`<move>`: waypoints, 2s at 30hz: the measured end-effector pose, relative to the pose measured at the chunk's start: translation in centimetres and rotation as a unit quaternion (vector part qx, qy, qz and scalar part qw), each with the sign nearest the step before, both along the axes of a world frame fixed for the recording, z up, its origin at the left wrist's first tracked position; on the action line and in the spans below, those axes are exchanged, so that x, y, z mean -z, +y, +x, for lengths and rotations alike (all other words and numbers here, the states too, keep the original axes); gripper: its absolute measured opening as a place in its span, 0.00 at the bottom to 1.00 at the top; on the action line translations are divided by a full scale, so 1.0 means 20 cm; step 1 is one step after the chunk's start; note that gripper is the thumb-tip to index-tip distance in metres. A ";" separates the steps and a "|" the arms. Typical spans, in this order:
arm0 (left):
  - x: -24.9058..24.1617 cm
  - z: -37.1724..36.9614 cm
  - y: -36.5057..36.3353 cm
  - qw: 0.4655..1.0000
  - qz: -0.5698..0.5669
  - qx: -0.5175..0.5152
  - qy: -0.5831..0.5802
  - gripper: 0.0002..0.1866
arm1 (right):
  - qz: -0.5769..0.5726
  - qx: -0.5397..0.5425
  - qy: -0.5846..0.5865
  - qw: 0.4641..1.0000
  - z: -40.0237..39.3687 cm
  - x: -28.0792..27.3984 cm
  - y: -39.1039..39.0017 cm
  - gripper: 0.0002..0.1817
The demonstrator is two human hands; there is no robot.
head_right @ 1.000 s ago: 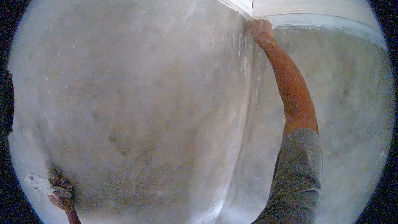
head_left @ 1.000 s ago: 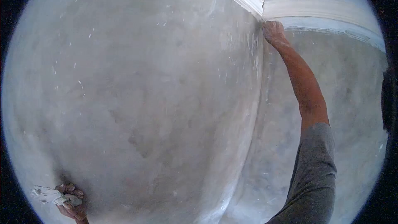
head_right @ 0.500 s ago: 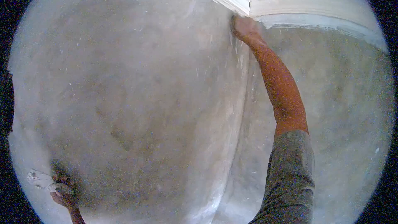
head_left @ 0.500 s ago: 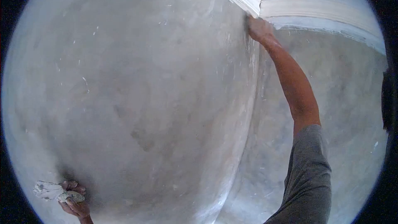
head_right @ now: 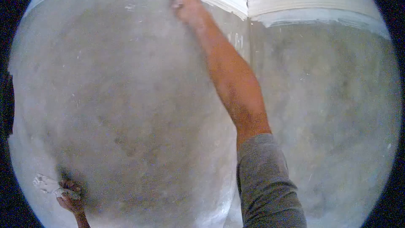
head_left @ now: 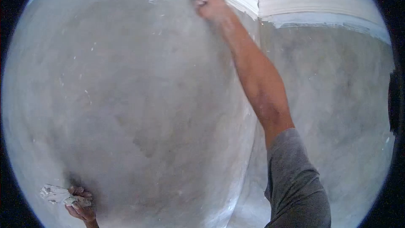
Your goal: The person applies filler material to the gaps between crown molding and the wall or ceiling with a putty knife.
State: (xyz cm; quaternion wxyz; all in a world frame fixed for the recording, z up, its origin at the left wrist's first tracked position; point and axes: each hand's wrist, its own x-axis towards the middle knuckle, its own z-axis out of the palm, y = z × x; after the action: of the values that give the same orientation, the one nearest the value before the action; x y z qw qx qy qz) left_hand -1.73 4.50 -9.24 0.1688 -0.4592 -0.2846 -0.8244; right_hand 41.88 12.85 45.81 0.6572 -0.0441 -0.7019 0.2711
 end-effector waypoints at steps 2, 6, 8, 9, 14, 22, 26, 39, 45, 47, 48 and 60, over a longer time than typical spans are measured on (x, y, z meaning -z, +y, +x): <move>-0.15 0.19 -0.06 0.986 0.034 0.151 -0.061 0.27 | -0.039 -0.079 -0.059 0.994 -0.10 0.04 -0.07 0.04; -0.09 0.08 -0.05 0.983 0.038 0.178 -0.018 0.26 | 0.309 0.479 -0.234 0.788 -0.10 0.12 -0.15 0.10; -0.05 -0.02 -0.04 0.980 0.058 -0.050 0.185 0.24 | 0.381 0.688 -0.283 0.549 0.04 0.11 -0.18 0.20; -0.04 -0.04 -0.02 0.979 0.060 -0.050 0.186 0.24 | 0.292 0.738 -0.333 0.510 0.11 0.11 -0.23 0.26; -0.09 0.08 -0.10 0.982 0.030 0.183 0.044 0.23 | 0.149 0.798 -0.315 0.492 0.72 0.17 -0.09 0.29; -0.14 0.15 -0.05 0.975 0.055 0.212 -0.037 0.29 | 0.058 0.745 -0.133 0.651 1.20 0.10 0.25 0.13; -0.16 0.19 -0.06 0.943 0.088 0.305 -0.100 0.30 | 0.194 0.502 -0.182 0.823 0.78 0.06 0.06 0.12; -0.29 0.13 -0.25 0.972 -0.177 0.152 0.041 0.18 | 0.187 0.143 -0.414 0.879 -0.62 1.36 -0.41 0.20; -0.52 0.42 -0.59 0.787 -0.304 0.536 -0.026 0.21 | 0.251 0.012 -0.427 0.869 -0.76 1.72 -0.60 0.25; -0.59 0.47 -0.67 0.738 -0.329 0.587 -0.042 0.21 | 0.279 0.102 -0.441 0.847 -0.76 1.76 -0.66 0.31; -0.60 0.47 -0.69 0.723 -0.327 0.607 -0.042 0.20 | 0.281 0.101 -0.440 0.847 -0.74 1.79 -0.67 0.31; -0.75 0.54 -0.74 0.737 -0.396 0.546 0.043 0.17 | 0.263 0.249 -0.304 0.881 -0.45 1.75 -0.70 0.05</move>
State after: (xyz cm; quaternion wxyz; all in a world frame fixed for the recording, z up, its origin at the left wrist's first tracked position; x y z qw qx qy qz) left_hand 8.98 -10.27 5.84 -0.4955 -0.5962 -0.2782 -0.5670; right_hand 32.80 -1.18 10.72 0.4448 -0.1239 -0.8785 -0.1227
